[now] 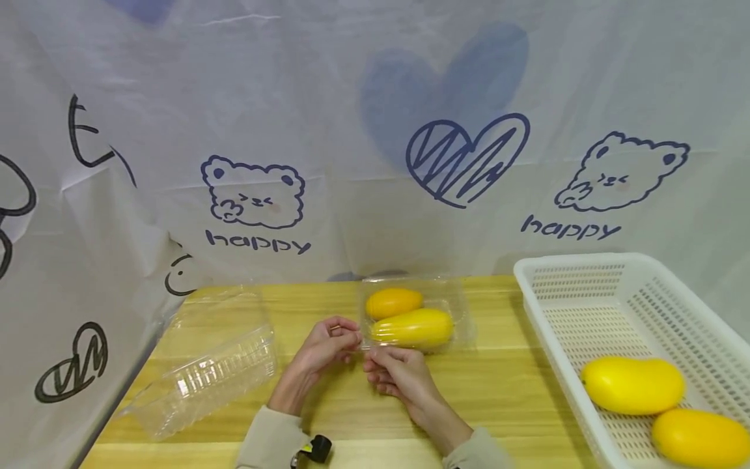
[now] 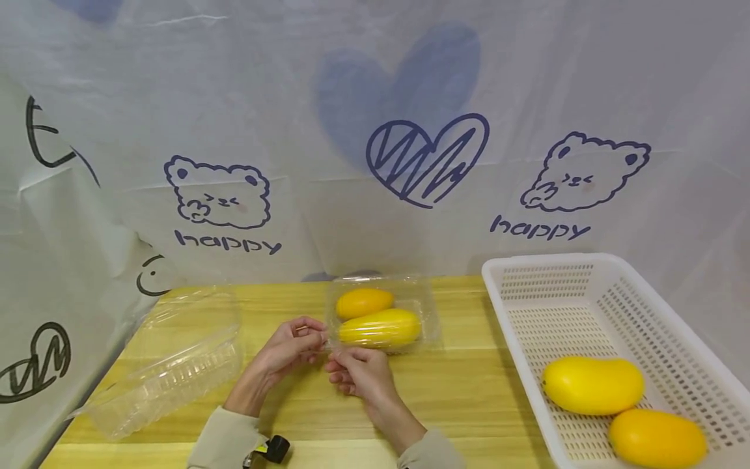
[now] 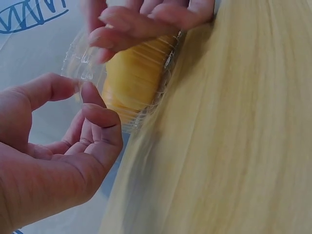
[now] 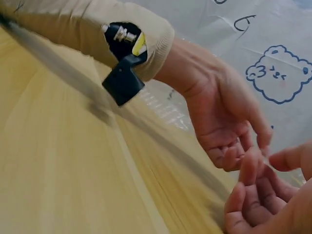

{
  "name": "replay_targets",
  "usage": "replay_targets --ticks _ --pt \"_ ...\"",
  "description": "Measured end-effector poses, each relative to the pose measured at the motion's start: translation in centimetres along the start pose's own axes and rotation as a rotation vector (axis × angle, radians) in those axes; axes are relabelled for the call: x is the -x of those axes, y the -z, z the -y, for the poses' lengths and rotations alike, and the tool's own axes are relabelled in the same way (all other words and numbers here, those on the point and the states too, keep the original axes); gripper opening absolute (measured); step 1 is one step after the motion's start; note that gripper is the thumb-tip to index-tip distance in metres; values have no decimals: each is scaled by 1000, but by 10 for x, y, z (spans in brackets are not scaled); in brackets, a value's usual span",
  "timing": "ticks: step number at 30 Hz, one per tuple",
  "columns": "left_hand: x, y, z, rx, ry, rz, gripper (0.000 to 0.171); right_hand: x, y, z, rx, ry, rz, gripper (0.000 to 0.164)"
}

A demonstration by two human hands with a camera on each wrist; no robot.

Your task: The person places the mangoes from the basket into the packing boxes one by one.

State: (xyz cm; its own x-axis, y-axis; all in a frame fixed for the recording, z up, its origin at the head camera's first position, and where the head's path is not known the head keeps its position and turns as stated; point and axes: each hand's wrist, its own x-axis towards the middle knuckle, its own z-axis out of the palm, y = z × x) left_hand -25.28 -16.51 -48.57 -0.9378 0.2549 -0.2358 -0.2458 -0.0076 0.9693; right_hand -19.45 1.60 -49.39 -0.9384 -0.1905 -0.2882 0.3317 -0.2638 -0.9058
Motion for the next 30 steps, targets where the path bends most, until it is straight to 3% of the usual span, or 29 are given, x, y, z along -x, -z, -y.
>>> replay_targets --ticks 8,17,21,30 --pt "2 -1 1 29 -18 23 27 8 7 21 215 73 123 27" --pt "3 -8 0 -3 -14 49 29 21 42 71 445 351 212 23" --pt "4 -9 -1 -8 -18 28 33 29 61 91 546 460 98 20" --pt "6 -13 -4 -81 -43 -27 33 23 106 103 629 492 -218 23"
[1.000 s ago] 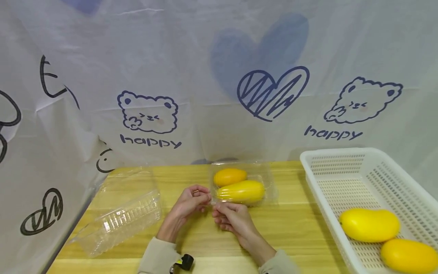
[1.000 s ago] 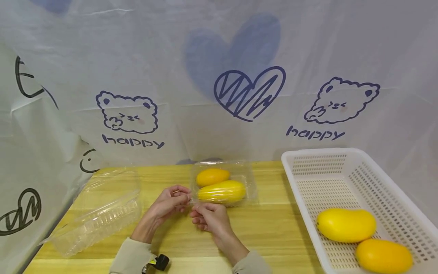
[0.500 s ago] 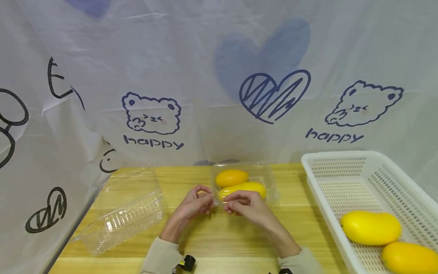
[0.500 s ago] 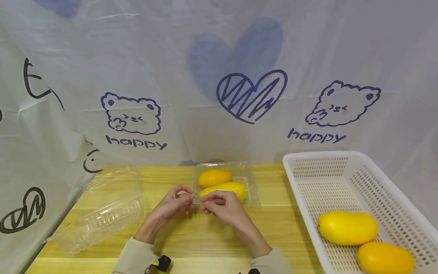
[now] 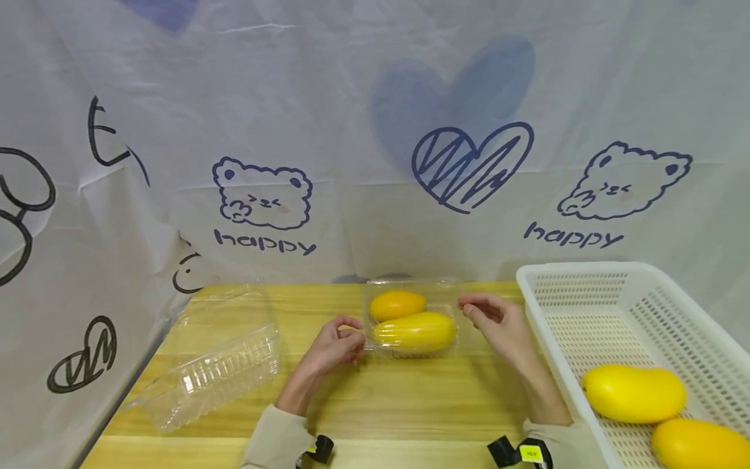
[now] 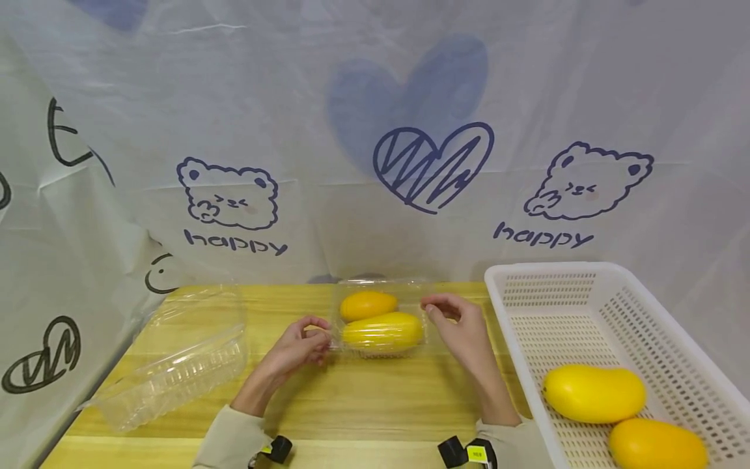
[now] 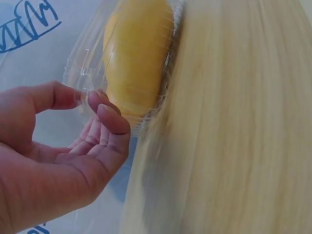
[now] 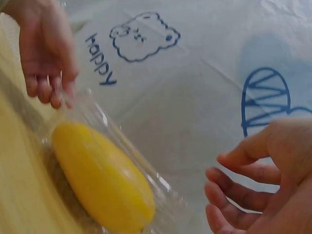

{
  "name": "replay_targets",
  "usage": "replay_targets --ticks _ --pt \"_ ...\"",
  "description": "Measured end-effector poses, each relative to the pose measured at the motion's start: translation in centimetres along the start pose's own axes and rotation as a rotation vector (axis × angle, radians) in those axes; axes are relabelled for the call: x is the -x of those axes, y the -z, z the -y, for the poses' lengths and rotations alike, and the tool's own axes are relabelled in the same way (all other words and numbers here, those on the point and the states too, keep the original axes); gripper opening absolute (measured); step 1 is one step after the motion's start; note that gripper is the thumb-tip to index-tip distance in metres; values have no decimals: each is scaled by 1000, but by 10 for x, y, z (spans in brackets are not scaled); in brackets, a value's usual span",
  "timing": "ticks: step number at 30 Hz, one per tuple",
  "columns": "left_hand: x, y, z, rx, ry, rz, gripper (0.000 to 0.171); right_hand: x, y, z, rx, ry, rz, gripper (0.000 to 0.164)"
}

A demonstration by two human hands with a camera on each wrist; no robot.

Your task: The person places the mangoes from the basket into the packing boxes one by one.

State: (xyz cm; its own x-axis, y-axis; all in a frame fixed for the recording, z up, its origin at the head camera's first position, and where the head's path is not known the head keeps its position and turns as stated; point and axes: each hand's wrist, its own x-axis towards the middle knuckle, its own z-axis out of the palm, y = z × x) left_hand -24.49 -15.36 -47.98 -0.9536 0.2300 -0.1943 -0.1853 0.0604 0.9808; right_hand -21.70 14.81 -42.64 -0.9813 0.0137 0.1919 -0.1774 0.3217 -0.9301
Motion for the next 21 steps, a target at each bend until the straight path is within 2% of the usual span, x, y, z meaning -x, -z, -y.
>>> replay_targets --ticks 5,10,13,17,19,21 --pt "6 -1 -4 -91 -29 -31 29 -3 2 -11 37 -68 -62 26" --pt "10 -1 -6 -170 -50 -59 26 -6 -2 -26 2 -157 -46 32" --pt "14 0 -10 -336 -90 -82 25 -6 -3 -31 -24 -197 -20 39" --pt "25 -3 -22 -652 -166 -154 23 -7 -2 -34 -56 -245 12 46" --pt "32 -8 -32 -752 -187 -182 20 -7 -1 -36 -83 -268 32 46" --pt "39 -13 -41 -813 -204 -178 16 -8 0 -37 -108 -284 56 45"
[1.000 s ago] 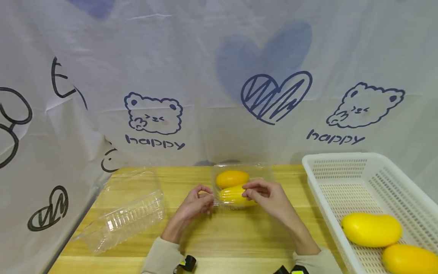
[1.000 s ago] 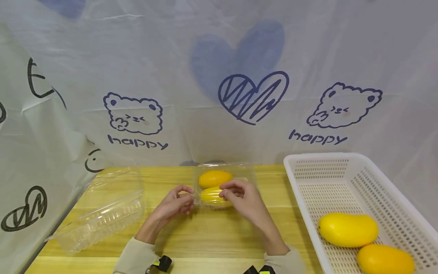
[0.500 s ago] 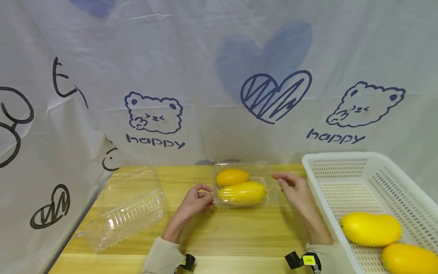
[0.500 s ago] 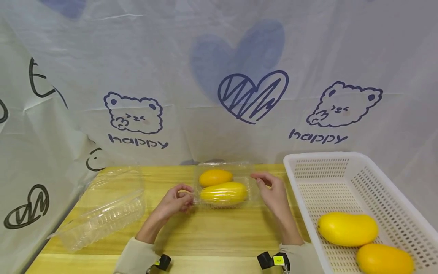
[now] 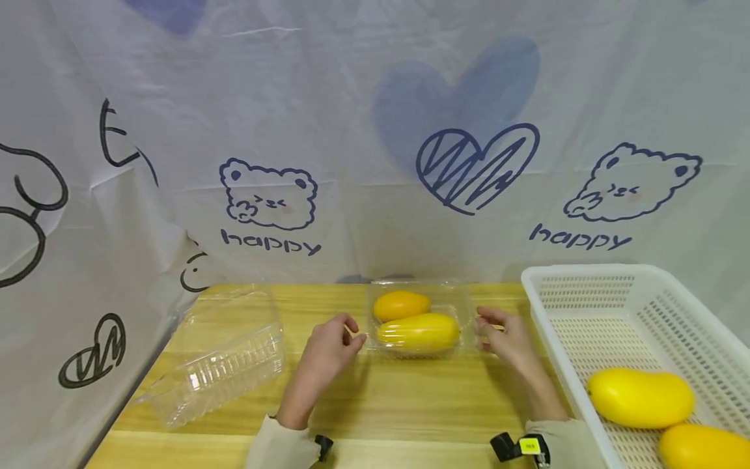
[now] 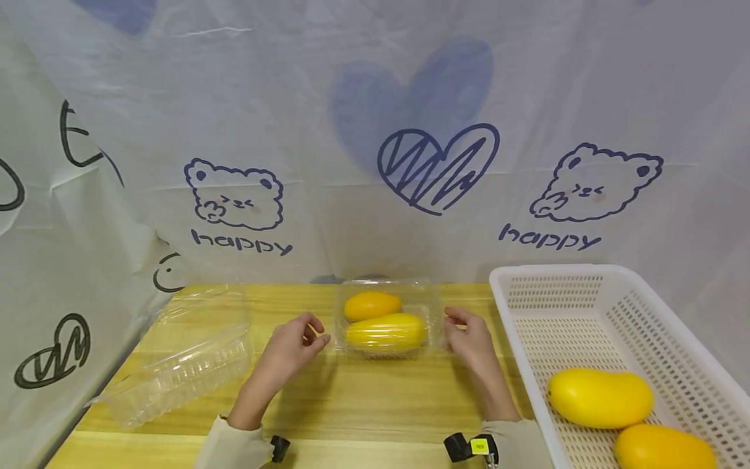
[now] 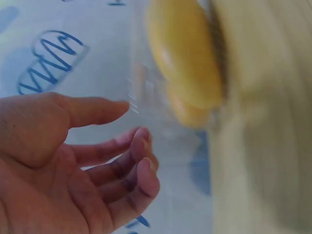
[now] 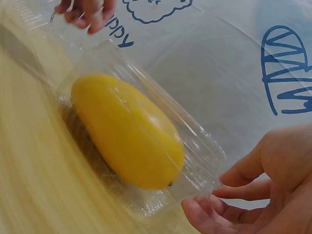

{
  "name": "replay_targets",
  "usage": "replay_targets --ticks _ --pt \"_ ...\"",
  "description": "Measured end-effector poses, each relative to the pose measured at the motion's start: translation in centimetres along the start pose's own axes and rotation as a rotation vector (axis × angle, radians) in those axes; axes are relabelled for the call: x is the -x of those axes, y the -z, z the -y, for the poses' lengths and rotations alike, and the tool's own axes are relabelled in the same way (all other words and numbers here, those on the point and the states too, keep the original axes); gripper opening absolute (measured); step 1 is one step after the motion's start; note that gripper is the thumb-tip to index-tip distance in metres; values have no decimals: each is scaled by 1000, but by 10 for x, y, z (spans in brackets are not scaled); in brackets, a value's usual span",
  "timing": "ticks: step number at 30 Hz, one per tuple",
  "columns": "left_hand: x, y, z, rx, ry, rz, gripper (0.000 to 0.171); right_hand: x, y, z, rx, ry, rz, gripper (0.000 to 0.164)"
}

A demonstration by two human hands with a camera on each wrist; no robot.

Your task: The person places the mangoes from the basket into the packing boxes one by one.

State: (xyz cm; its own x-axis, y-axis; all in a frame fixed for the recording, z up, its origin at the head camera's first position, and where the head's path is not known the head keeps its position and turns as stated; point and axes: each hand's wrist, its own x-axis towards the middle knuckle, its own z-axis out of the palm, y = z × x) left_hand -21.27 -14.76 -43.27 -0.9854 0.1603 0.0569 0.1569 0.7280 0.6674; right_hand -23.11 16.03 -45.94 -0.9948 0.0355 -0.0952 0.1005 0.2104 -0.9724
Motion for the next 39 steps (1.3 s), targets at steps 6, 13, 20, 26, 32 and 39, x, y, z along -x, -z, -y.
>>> replay_targets --ticks 6,13,20,26,32,39 --pt "9 -6 -22 29 -123 156 13 1 2 -3 -12 -15 65 45" --pt "10 -40 -33 141 -225 271 10 2 0 -3 -38 -38 69 47" --pt "9 -79 -41 434 -140 304 21 -1 -6 -5 -61 -32 79 46" --pt "8 -114 -45 847 80 236 30 0 -8 -4 -73 -10 94 46" --pt "3 -131 -47 1153 273 158 29 1 -9 -3 -62 -18 125 47" --pt "-9 -135 -54 1359 432 163 20 1 -6 -4 -44 8 134 49"
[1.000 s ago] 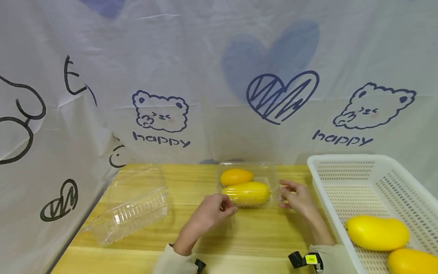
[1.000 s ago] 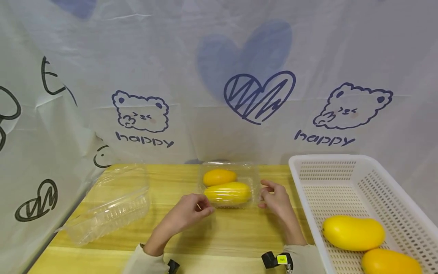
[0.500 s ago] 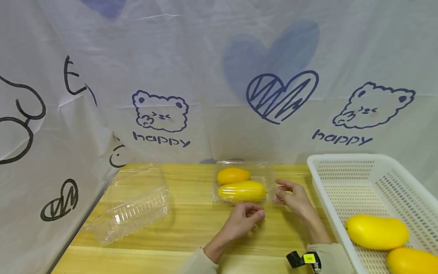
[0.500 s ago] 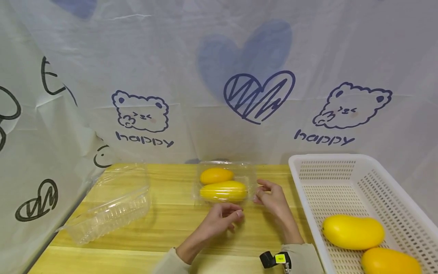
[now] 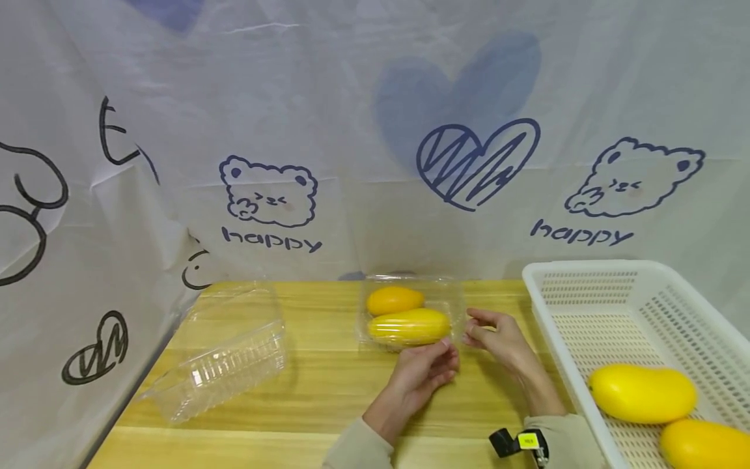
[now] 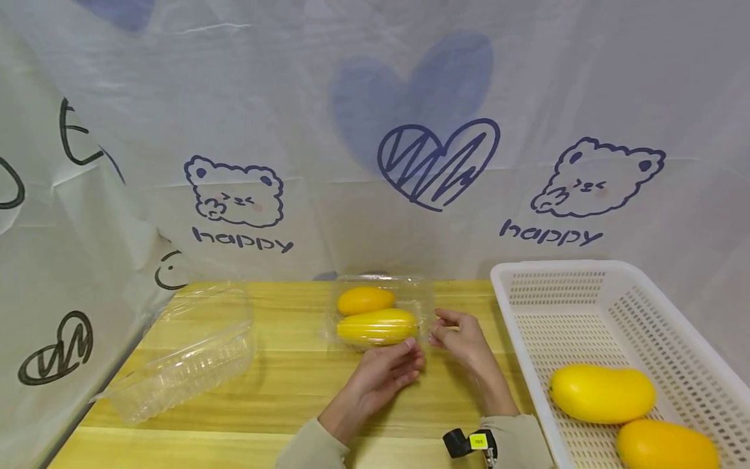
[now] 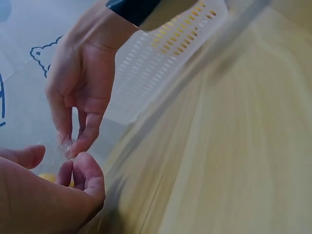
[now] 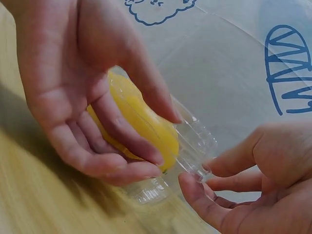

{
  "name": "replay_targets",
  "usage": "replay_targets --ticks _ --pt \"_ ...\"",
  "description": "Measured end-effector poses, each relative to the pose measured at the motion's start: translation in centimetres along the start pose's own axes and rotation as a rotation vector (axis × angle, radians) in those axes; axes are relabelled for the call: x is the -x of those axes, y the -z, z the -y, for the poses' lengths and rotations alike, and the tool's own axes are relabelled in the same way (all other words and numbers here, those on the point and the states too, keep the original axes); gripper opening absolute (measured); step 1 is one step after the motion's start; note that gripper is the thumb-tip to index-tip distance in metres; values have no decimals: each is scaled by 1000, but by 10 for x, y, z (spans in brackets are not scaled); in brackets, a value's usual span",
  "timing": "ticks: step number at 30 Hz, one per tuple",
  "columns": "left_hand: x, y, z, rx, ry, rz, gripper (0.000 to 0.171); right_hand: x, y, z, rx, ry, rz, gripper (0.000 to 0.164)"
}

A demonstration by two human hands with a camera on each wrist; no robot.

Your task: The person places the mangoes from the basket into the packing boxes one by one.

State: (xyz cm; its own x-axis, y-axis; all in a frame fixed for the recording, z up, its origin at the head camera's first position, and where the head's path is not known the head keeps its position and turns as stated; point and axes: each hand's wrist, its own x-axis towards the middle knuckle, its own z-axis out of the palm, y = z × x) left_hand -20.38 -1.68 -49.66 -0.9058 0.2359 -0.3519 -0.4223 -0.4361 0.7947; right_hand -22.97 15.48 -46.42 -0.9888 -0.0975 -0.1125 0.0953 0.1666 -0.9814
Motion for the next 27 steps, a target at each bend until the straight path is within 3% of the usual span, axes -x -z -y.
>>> replay_targets --ticks 9,27 --pt "-7 -13 5 153 40 -78 10 -1 -1 1 166 38 22 51" --pt "-11 -22 10 179 -34 -161 5 -2 -1 0 206 34 -12 48"
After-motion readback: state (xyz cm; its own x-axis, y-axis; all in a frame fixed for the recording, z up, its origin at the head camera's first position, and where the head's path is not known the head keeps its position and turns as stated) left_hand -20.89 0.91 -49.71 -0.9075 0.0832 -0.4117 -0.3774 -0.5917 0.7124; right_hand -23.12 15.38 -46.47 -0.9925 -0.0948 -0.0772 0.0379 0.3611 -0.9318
